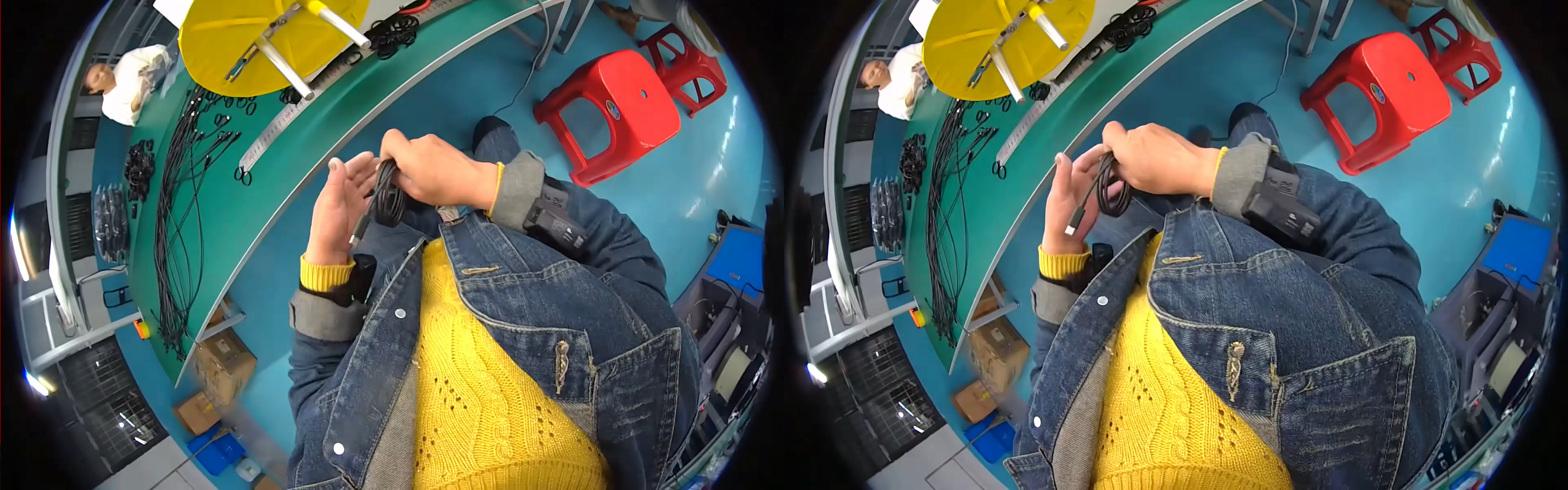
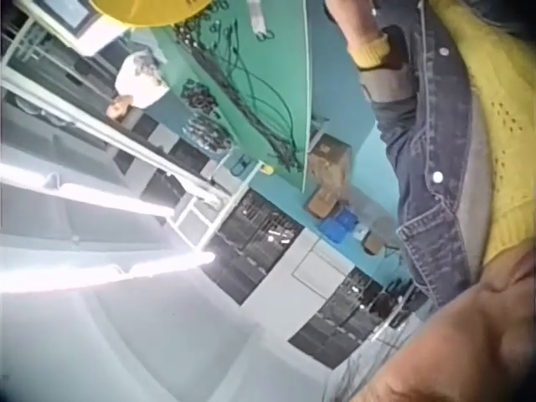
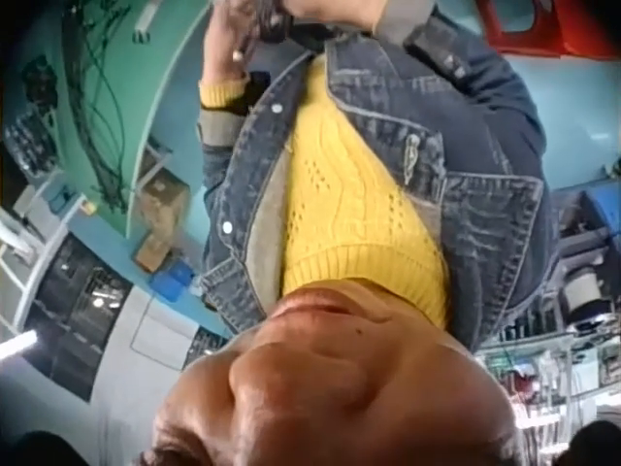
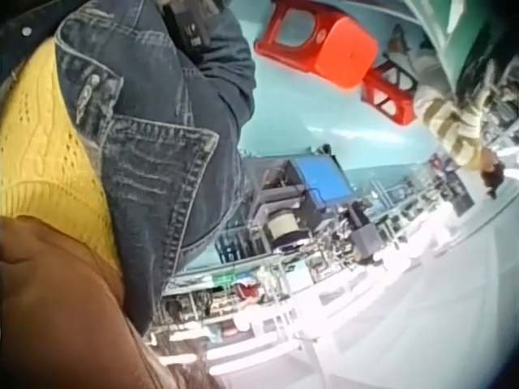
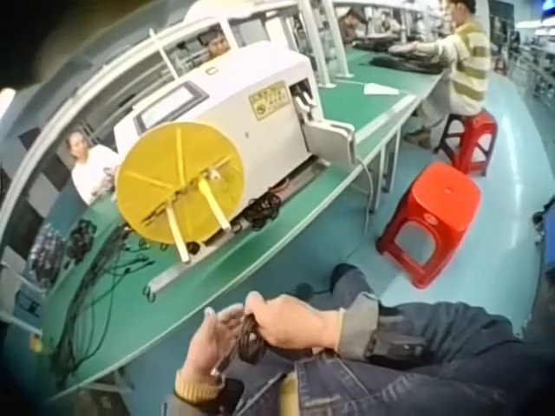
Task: Winding black electrical cables onto a yellow spool machine at a production workbench.
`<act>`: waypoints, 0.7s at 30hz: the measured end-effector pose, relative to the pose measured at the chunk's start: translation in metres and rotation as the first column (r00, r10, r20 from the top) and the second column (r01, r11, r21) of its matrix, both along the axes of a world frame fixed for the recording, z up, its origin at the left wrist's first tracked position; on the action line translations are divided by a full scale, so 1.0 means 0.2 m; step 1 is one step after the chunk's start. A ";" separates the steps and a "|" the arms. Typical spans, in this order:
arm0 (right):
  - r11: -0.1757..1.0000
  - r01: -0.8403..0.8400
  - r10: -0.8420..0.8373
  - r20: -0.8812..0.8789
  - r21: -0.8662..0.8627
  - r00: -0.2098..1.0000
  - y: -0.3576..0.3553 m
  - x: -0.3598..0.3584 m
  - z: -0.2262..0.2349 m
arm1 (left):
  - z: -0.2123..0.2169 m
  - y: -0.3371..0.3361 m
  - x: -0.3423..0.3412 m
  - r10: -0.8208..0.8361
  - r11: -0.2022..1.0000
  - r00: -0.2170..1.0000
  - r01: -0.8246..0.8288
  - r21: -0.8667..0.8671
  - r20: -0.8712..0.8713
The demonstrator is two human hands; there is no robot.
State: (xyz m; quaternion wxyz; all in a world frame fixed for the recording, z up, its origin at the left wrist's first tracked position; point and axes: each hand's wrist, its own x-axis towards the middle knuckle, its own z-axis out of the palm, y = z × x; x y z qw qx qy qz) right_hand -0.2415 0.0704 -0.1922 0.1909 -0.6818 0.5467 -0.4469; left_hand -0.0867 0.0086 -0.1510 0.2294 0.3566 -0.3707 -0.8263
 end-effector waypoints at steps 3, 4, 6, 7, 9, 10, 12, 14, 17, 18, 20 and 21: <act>0.996 -0.071 0.075 0.070 -0.050 0.995 -0.04 0.01 -0.05 | 0.10 0.09 -0.04 -0.203 0.977 0.979 0.205 -0.055 0.032; 0.995 -0.090 0.093 0.064 -0.042 0.994 -0.03 0.01 -0.05 | 0.11 0.13 -0.03 -0.296 0.951 0.954 0.300 -0.076 0.053; 0.991 -0.127 0.129 0.053 -0.027 0.990 -0.01 0.01 -0.04 | 0.09 0.10 0.00 -0.393 0.913 0.906 0.405 -0.052 0.156; 0.991 -0.132 0.133 0.058 -0.023 0.989 0.00 0.01 -0.04 | 0.07 0.07 0.02 -0.486 0.862 0.837 0.507 -0.021 0.253; 0.979 -0.180 0.198 -0.257 0.092 0.946 0.00 -0.01 -0.01 | 0.02 0.02 0.01 -0.568 0.802 0.747 0.597 0.026 0.345; 0.970 -0.189 0.235 -0.403 0.152 0.885 0.00 -0.02 0.01 | -0.01 0.00 0.00 -0.634 0.750 0.661 0.652 0.112 0.400; 0.955 -0.230 0.289 -0.427 0.185 0.857 0.00 -0.01 0.03 | -0.06 -0.03 -0.01 -0.747 0.632 0.463 0.717 0.294 0.477; 0.923 -0.297 0.381 -0.485 0.243 0.788 -0.01 -0.01 0.04 | -0.03 0.02 0.00 -0.689 0.711 0.591 0.664 0.231 0.420; 0.961 -0.245 0.254 -0.060 0.127 0.965 -0.03 0.01 -0.04 | 0.01 0.04 -0.03 -0.536 0.843 0.799 0.527 0.109 0.273; 0.976 -0.200 0.183 0.170 0.087 0.968 -0.03 0.02 -0.07 | -0.05 0.00 -0.01 -0.560 0.821 0.774 0.566 0.072 0.295; 0.971 -0.197 0.164 0.225 0.132 0.960 -0.03 0.05 -0.12 | -0.07 -0.01 0.00 -0.609 0.768 0.719 0.641 0.019 0.336; 0.965 -0.195 0.142 0.274 0.174 0.951 -0.03 0.06 -0.15 | -0.08 -0.01 0.00 -0.612 0.767 0.717 0.641 0.029 0.334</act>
